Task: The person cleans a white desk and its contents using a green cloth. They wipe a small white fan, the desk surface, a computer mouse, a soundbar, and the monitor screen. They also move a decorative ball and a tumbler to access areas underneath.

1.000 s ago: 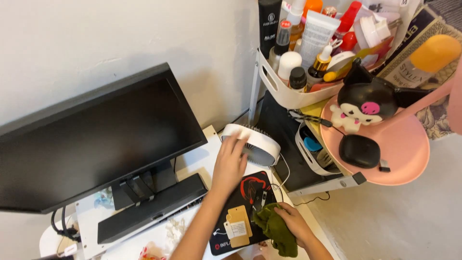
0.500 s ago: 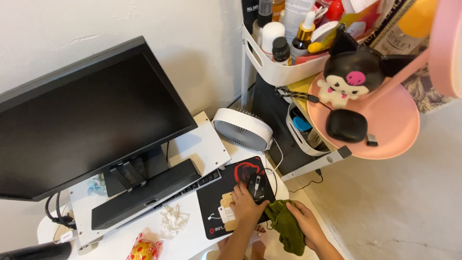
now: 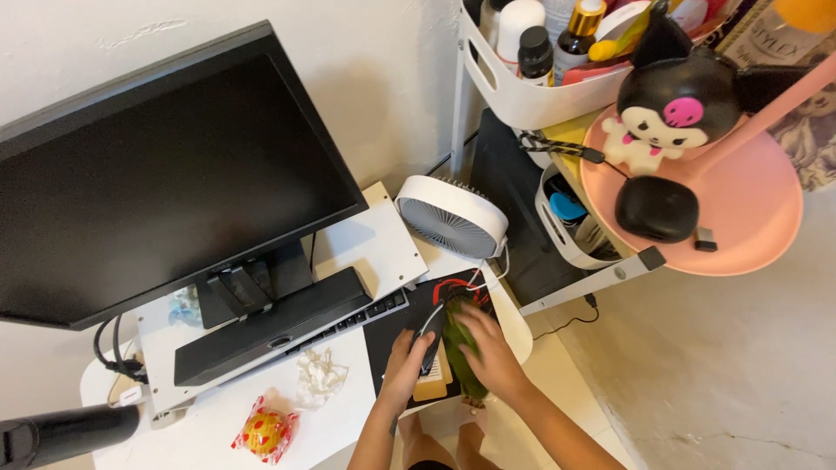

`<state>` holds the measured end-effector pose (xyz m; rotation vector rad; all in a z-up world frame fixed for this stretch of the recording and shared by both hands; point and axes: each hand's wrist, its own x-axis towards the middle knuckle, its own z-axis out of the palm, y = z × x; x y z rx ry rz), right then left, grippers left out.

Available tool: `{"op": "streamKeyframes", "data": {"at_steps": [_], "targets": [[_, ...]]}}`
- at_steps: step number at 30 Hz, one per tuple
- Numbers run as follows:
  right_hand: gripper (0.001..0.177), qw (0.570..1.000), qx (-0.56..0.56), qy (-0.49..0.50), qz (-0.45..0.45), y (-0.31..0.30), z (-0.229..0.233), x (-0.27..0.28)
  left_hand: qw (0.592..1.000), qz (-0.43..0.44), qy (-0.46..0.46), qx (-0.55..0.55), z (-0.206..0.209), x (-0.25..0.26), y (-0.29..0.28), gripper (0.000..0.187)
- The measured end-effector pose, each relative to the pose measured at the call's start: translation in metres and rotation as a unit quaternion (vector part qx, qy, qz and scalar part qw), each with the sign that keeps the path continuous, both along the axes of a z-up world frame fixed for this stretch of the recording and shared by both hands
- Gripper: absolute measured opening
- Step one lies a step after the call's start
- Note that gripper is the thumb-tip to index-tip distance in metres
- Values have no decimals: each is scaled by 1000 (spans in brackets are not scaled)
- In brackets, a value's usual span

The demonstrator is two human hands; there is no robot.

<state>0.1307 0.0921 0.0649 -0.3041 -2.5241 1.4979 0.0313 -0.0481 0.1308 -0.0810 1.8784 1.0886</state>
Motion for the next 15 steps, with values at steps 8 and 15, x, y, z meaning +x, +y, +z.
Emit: {"op": "streamKeyframes", "data": {"at_steps": [8, 15], "targets": [[65, 952, 242, -160, -96, -46, -50, -41, 990, -36, 97, -94, -35, 1, 9, 74], [45, 977, 64, -113, -170, -58, -59, -36, 977, -41, 141, -155, 12, 0, 3, 62]]}}
